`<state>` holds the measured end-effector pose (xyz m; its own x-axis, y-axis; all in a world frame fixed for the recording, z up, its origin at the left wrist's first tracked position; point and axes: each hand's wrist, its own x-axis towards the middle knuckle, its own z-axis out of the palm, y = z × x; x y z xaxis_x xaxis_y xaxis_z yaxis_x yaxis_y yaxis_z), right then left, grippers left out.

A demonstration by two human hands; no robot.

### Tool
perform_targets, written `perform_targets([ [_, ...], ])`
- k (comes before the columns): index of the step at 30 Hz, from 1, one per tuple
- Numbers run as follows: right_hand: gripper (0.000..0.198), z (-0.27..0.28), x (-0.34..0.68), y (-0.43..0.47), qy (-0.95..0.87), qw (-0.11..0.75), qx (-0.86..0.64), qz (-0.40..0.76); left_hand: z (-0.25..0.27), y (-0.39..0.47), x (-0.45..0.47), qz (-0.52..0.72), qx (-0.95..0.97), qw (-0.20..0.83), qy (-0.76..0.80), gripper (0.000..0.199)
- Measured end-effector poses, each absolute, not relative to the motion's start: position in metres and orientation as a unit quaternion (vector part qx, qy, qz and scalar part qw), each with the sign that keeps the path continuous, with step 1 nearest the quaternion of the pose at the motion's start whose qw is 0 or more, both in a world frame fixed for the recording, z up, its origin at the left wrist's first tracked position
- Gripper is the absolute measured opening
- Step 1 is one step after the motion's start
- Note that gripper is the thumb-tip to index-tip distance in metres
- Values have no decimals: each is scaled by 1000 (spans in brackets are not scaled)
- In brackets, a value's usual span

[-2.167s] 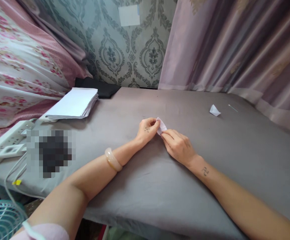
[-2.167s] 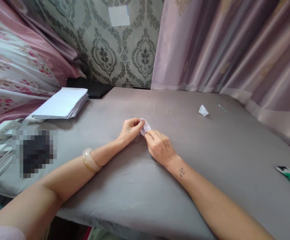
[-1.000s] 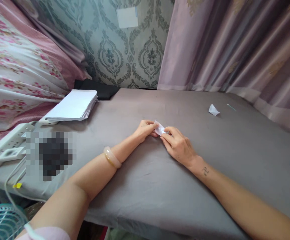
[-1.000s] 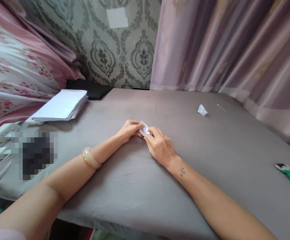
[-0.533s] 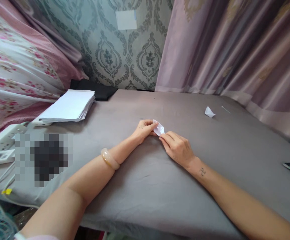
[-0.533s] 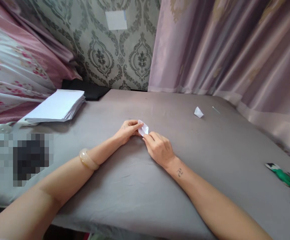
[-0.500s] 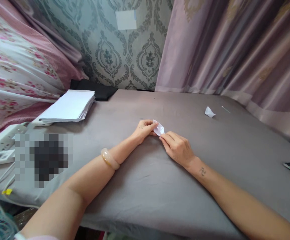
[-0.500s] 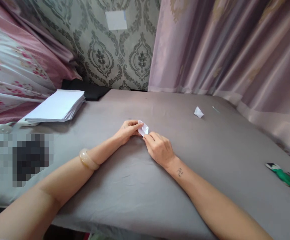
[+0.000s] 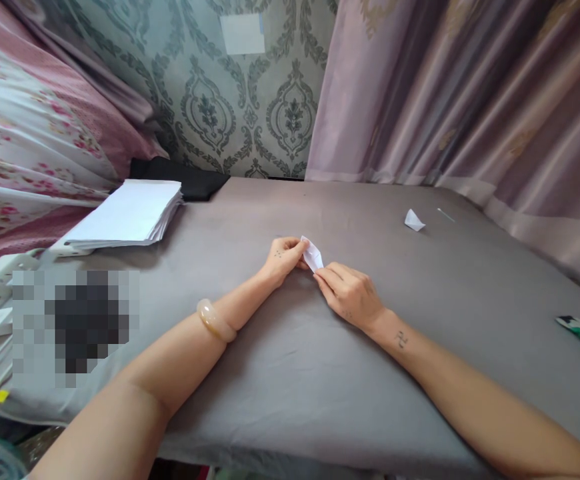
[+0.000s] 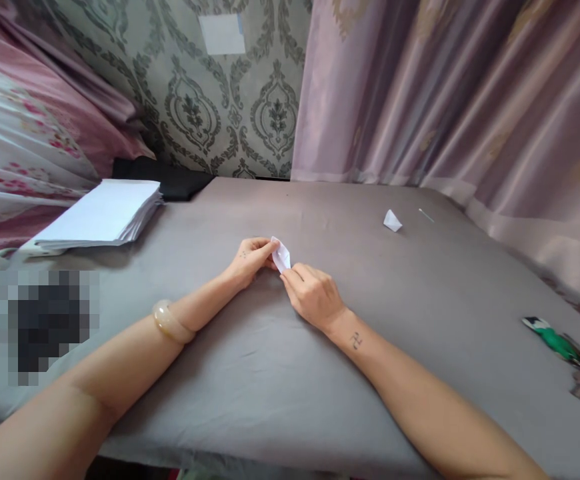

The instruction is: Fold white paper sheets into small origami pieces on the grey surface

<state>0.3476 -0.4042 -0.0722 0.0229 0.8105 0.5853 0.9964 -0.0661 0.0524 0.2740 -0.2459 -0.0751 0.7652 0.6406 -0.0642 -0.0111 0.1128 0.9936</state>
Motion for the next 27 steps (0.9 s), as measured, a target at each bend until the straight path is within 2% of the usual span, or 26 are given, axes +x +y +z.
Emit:
perform_targets([
  [6,29,-74,346,-405,-646,208,-706,-203,-72,-246,272,232,619,702,265,24],
  [12,24,-75,370,-399,-578,291,-761,-57,-75,-242,272,154,639,708,259,34],
  [14,23,-74,396,-397,-516,267,-811,-64,-76,-242,273,157,632,710,266,36],
  [20,31,-73,489,-406,-367,220,-898,-104,-77,-243,274,159,632,709,271,19],
  [27,36,-76,543,-415,-269,214,-934,-103,-79,-242,276,156,643,701,266,21],
])
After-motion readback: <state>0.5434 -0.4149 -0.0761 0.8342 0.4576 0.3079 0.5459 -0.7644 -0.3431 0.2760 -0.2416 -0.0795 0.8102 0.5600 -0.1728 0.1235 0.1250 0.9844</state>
